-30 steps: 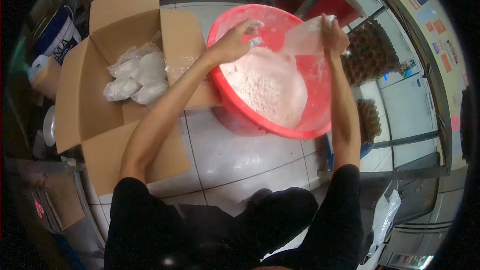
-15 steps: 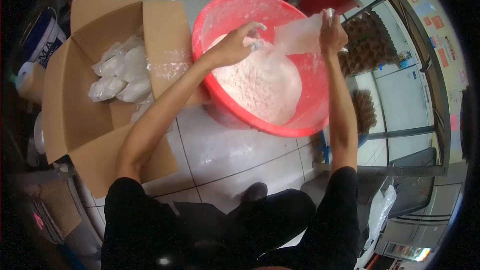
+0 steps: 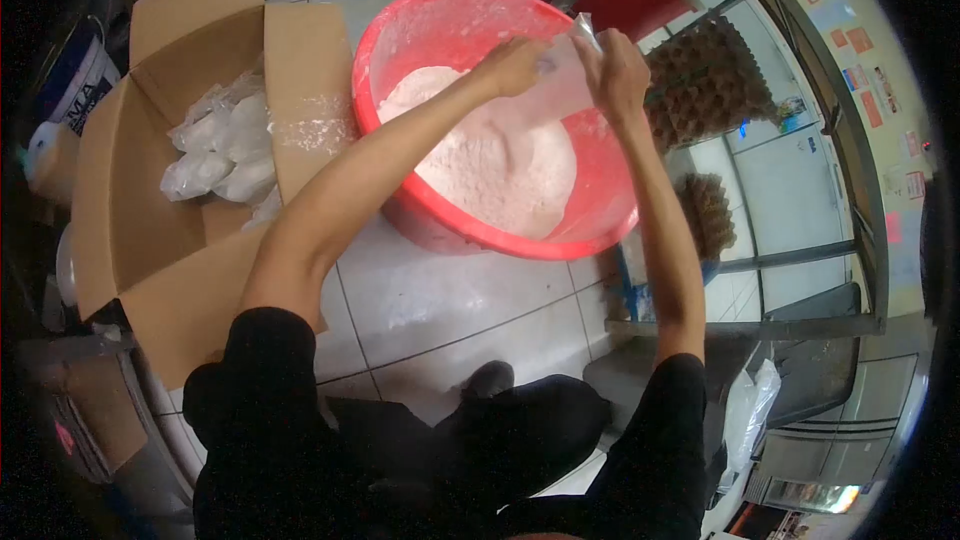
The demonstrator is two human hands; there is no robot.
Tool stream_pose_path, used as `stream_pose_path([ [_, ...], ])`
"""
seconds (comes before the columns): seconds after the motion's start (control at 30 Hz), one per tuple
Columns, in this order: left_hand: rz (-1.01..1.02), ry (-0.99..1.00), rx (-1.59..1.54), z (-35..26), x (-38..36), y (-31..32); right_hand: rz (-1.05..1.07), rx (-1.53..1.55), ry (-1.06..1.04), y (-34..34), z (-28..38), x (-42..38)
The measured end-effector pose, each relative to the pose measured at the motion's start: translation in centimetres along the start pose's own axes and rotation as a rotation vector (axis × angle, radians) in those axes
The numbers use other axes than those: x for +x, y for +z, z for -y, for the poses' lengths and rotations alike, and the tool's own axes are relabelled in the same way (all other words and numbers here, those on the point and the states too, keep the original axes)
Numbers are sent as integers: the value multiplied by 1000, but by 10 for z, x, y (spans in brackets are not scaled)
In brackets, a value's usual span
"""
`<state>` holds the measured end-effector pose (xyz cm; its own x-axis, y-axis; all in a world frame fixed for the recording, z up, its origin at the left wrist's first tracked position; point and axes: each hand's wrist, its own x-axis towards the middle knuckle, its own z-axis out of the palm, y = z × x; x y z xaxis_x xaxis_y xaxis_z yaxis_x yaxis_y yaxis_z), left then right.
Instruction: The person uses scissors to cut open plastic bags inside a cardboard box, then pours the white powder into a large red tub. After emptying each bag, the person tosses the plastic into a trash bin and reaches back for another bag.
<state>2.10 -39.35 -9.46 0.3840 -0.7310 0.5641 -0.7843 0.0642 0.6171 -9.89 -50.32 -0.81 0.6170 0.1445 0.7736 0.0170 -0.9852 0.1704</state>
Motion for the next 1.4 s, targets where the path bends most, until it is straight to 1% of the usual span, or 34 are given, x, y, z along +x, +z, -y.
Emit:
stream_pose_path([
  [0.03,-34,57,-85,4,2,8,39,141,174,-6,-2,-5],
  [0.13,-129,4,-137,-10,-4,7,180,742,594,-21,-14,-13],
  [0.17,-116,11,-118,-11,-6,7,253,715,481,-22,-15,-20],
  [0.23,-93,31,-77,-11,-4,4,464,669,442,-28,-22,-28],
  [0.27,-102,-7,-109,-12,-2,4,567,644,419,-33,-20,-29],
  [0.3,-108,-45,-140,-12,-1,3,473,652,315,-34,-17,-31],
  [0.33,-116,-83,-169,-12,0,1,452,628,284,-35,-13,-32],
  [0.4,-141,-53,-184,-10,5,-4,410,582,217,-39,-3,-32],
  [0.5,-170,17,-175,-9,11,-16,551,812,397,-48,-9,-29],
  [0.53,-179,46,-163,-9,14,-22,531,801,397,-51,-11,-28],
  [0.6,-166,11,-131,-15,15,-35,495,785,390,-52,-13,-26],
  [0.7,-172,4,-65,-22,15,-46,384,904,444,-49,-10,-20],
  [0.8,-189,19,-84,-27,14,-46,398,831,412,-51,-2,-5],
  [0.9,-155,10,-122,-34,11,-50,369,985,553,-59,8,6],
  [1.03,-143,6,-141,-23,12,-52,403,898,562,-58,10,11],
  [1.1,-137,50,-110,-24,10,-57,385,816,550,-60,5,11],
  [1.13,-134,69,-93,-24,8,-60,279,751,503,-60,-1,12],
  [1.2,-99,31,-22,-20,5,-71,73,619,405,-64,-23,19],
  [1.23,-82,12,10,-20,4,-74,195,316,368,-71,-37,22],
  [1.33,-172,28,54,-28,6,-71,100,492,407,-65,-30,23],
  [1.37,-199,20,-21,-26,8,-67,84,617,516,-72,-19,23],
  [1.4,-223,15,-92,-23,10,-62,153,634,478,-71,-19,20],
])
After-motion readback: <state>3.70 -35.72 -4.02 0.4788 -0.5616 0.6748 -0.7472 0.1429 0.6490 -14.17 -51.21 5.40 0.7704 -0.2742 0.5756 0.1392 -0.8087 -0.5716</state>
